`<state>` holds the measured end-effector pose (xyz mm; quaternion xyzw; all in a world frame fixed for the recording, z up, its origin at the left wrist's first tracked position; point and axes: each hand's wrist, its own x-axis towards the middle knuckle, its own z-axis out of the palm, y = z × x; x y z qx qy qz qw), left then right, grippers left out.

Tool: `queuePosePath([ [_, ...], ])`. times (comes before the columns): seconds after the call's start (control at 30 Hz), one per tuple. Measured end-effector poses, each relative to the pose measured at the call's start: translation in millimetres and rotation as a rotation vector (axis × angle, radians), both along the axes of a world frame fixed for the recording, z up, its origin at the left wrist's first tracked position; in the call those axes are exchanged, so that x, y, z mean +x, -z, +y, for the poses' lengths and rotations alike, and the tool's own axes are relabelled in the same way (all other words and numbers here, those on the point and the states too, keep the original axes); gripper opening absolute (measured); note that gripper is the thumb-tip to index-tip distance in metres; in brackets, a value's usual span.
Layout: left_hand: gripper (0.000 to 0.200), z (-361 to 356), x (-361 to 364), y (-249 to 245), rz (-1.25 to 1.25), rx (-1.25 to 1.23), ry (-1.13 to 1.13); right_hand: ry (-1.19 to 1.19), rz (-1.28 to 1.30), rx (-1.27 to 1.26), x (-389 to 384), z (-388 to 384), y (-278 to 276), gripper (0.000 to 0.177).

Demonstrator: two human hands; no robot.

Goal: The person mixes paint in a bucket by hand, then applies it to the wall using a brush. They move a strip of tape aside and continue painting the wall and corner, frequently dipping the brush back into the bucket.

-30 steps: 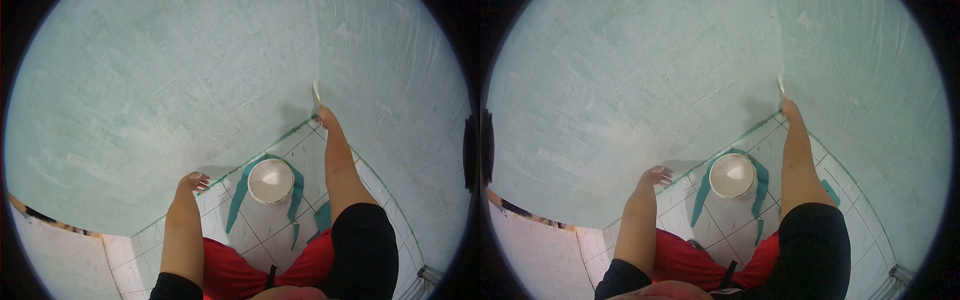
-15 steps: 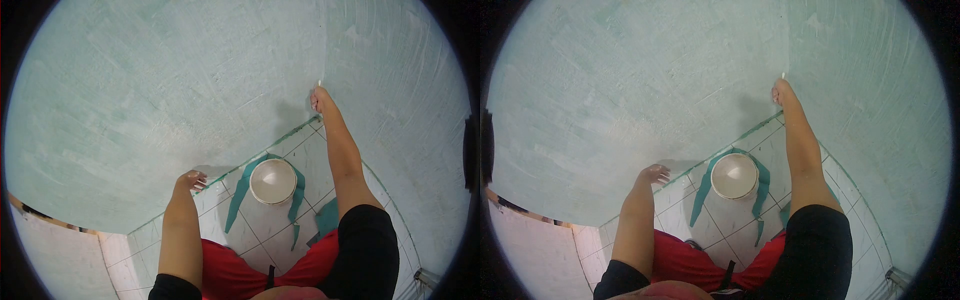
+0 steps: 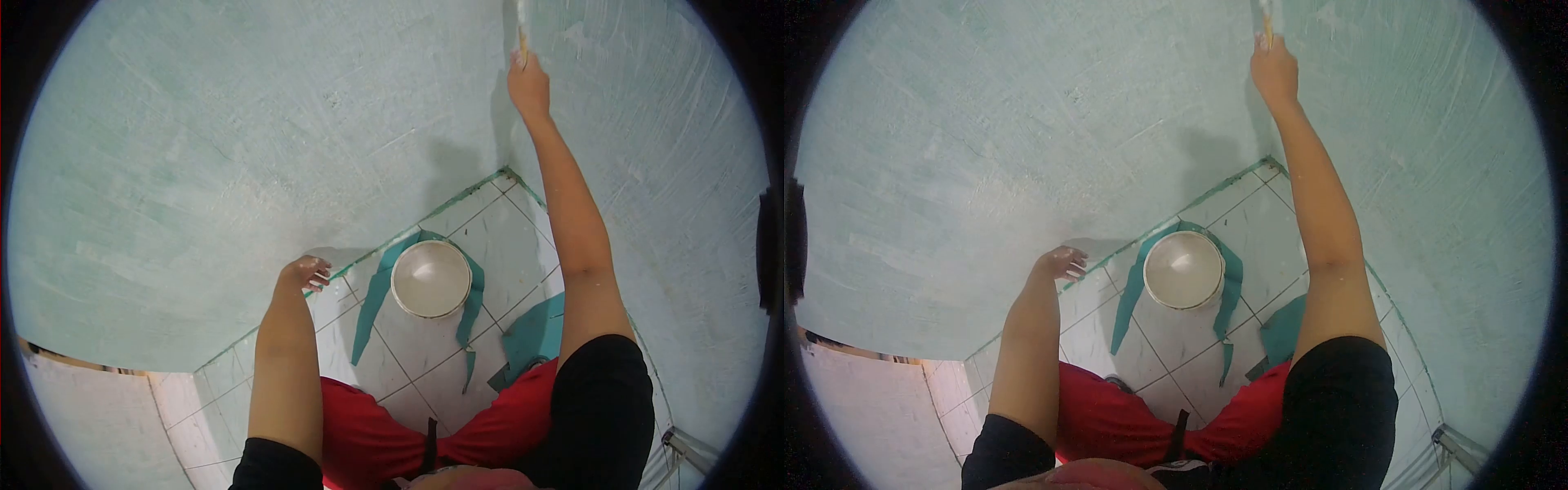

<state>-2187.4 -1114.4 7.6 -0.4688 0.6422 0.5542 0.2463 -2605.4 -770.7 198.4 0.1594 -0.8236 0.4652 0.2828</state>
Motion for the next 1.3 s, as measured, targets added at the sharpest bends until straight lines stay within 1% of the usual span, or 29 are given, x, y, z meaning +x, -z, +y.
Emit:
queuePosePath([
  [0.07,0.037,1.2,2.8,-3.2,-0.014,-0.018,0.006,0.012,-0.102,0.328,-0.5,0.0,46.3,0.036],
  [0.13,0.038,1.6,10.7,-9.0,0.039,-0.024,0.009,-0.057,-0.148,0.589,5.1,5.6,116.4,0.027],
  [0.2,0.038,1.9,15.3,-12.2,0.015,-0.042,-0.005,-0.158,-0.203,0.780,28.6,22.0,173.8,0.023],
  [0.27,0.038,-0.8,21.0,-20.3,-0.007,-0.067,-0.017,-0.207,-0.174,0.894,43.3,38.4,222.7,0.023],
  [0.3,0.038,-1.8,25.3,-25.2,0.032,-0.029,-0.010,-0.207,-0.173,0.886,52.8,42.5,224.7,0.023],
  [0.37,0.039,-5.0,29.4,-30.9,0.079,0.010,-0.006,-0.193,-0.380,0.997,61.5,47.5,225.1,0.021],
  [0.4,0.039,-7.6,29.9,-31.7,0.098,0.040,0.005,-0.191,-0.374,1.000,57.6,48.2,222.0,0.021],
  [0.47,0.039,-9.0,26.9,-29.4,0.120,0.083,0.015,-0.236,-0.209,1.112,44.6,50.1,214.1,0.017],
  [0.5,0.039,-10.2,21.4,-28.4,0.098,0.080,0.036,-0.233,-0.207,1.122,44.6,50.4,198.9,0.017],
  [0.57,0.038,-8.0,15.6,-23.0,0.083,0.080,0.058,-0.269,-0.201,1.271,44.2,44.3,160.3,0.014],
  [0.67,0.029,-7.8,14.1,-14.4,0.293,-0.096,0.366,-0.308,-0.121,1.268,48.1,25.3,114.2,0.016],
  [0.7,0.029,-1.7,12.3,-23.2,0.294,-0.100,0.359,-0.313,-0.113,1.267,51.5,16.3,98.1,0.016],
  [0.77,0.022,8.9,5.7,-37.4,0.234,0.191,-0.076,-0.329,-0.110,0.990,62.2,0.4,64.1,0.025],
  [0.83,0.020,6.8,6.1,-37.3,0.222,0.216,-0.119,-0.356,-0.118,0.889,84.4,-9.5,16.4,0.027],
  [0.9,0.018,9.4,9.7,-38.3,0.208,0.244,-0.166,-0.403,-0.014,0.740,114.3,-5.6,-30.7,0.024],
  [0.97,0.016,18.3,10.6,-45.7,0.129,0.178,-0.089,-0.369,0.131,0.598,139.4,-0.8,-66.3,0.021],
  [1.0,0.016,18.7,10.6,-44.1,0.134,0.183,-0.102,-0.364,0.131,0.556,157.8,4.1,-91.2,0.020],
  [1.03,0.014,18.2,10.3,-41.9,0.125,0.120,-0.091,-0.359,0.129,0.514,172.5,7.5,-110.5,0.019],
  [1.07,0.013,17.8,9.5,-39.6,0.115,0.057,-0.080,-0.371,0.134,0.520,178.8,7.0,-118.6,0.019],
  [1.1,0.013,17.4,8.5,-37.4,0.116,0.064,-0.094,-0.364,0.221,0.411,183.7,5.9,-123.6,0.019],
  [1.13,0.015,16.7,7.6,-35.8,0.187,0.054,-0.071,-0.357,0.304,0.298,187.0,3.7,-124.5,0.019],
  [1.17,0.020,15.6,8.0,-34.0,0.257,0.042,-0.051,-0.373,0.302,0.302,186.4,-3.8,-118.2,0.019],
  [1.2,0.020,14.5,9.1,-32.5,0.252,0.045,-0.068,-0.349,0.412,0.286,182.8,-16.0,-104.0,0.022],
  [1.23,0.026,12.7,9.9,-31.8,0.302,0.056,-0.040,-0.322,0.521,0.265,180.1,-28.7,-85.3,0.026],
  [1.27,0.032,11.7,10.3,-32.5,0.353,0.064,-0.011,-0.364,0.550,0.304,175.3,-40.7,-57.1,0.030],
  [1.3,0.032,14.7,8.5,-37.6,0.349,0.060,-0.026,-0.403,0.580,0.342,168.6,-52.7,-22.5,0.034],
])
